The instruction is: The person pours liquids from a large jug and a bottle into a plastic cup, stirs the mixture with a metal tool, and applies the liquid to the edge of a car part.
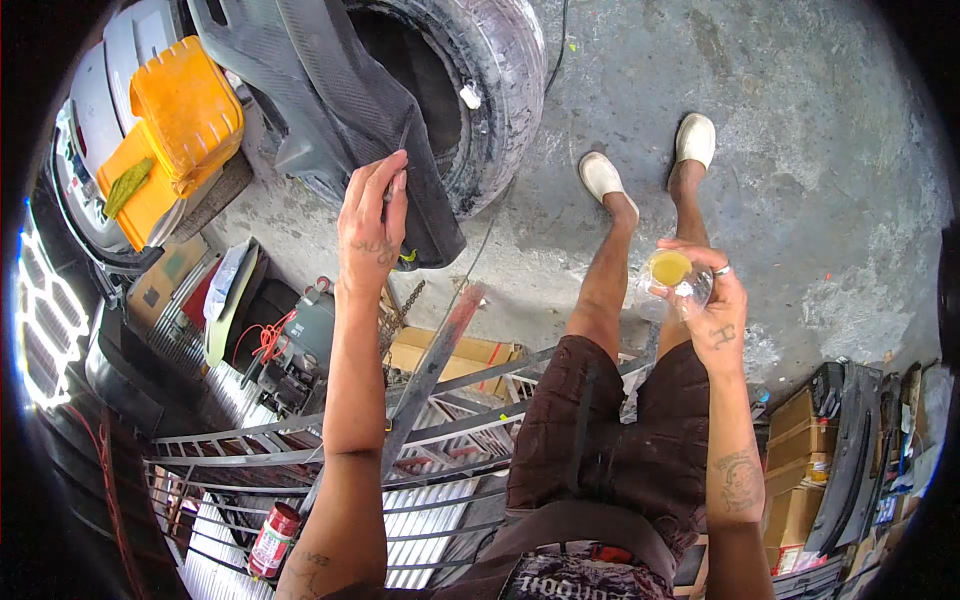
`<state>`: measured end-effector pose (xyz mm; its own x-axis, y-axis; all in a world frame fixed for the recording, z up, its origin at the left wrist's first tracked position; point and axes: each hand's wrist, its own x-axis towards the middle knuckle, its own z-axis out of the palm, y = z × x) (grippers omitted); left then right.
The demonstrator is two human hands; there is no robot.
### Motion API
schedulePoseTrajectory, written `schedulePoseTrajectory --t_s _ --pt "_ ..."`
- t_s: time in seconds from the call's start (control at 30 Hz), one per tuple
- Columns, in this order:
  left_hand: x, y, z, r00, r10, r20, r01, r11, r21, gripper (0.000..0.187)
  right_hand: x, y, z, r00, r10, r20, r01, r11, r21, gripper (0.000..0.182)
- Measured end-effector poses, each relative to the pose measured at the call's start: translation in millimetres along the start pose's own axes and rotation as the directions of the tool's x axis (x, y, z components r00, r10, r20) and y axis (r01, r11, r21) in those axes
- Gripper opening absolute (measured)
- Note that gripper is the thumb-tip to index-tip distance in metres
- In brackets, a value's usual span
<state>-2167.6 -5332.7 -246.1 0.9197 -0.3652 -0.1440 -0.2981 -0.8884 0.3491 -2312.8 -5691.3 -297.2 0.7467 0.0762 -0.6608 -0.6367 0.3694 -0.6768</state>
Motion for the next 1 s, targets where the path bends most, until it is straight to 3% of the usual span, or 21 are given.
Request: schedulePoseTrajectory --t_s 0.33,0.43,0.6,0.73,0.83,1.0 --pt "-13 68 -25 0.988 -0.154 0.010 0.150 0.948 -0.281 0.021 4 3 -2 0.999 -0.029 0.025 0.029 1.000 0.001 0.036" --pt "-15 88 -31 0.985 -0.171 0.012 0.160 0.891 -0.425 0.021 6 9 -6 0.994 -0.042 0.099 0.043 0.999 -0.007 0.034" --pt "-17 98 -36 0.992 -0.121 -0.029 0.094 0.880 -0.465 0.017 7 3 -3 0.996 -0.001 0.087 0.002 1.000 -0.013 0.034" --pt "-21 113 -39 0.982 -0.175 -0.075 0.093 0.782 -0.617 0.023 7 -2 3 1.000 0.001 0.022 0.000 1.000 -0.025 0.035" --pt "-22 122 -38 0.991 -0.112 -0.068 0.027 0.684 -0.729 0.023 8 0 2 1.000 -0.007 0.027 0.008 1.000 -0.022 0.038" --pt "-20 138 -34 0.995 -0.087 -0.043 0.021 0.629 -0.777 0.020 6 -1 3 1.000 0.003 0.014 -0.003 1.000 -0.014 0.040"
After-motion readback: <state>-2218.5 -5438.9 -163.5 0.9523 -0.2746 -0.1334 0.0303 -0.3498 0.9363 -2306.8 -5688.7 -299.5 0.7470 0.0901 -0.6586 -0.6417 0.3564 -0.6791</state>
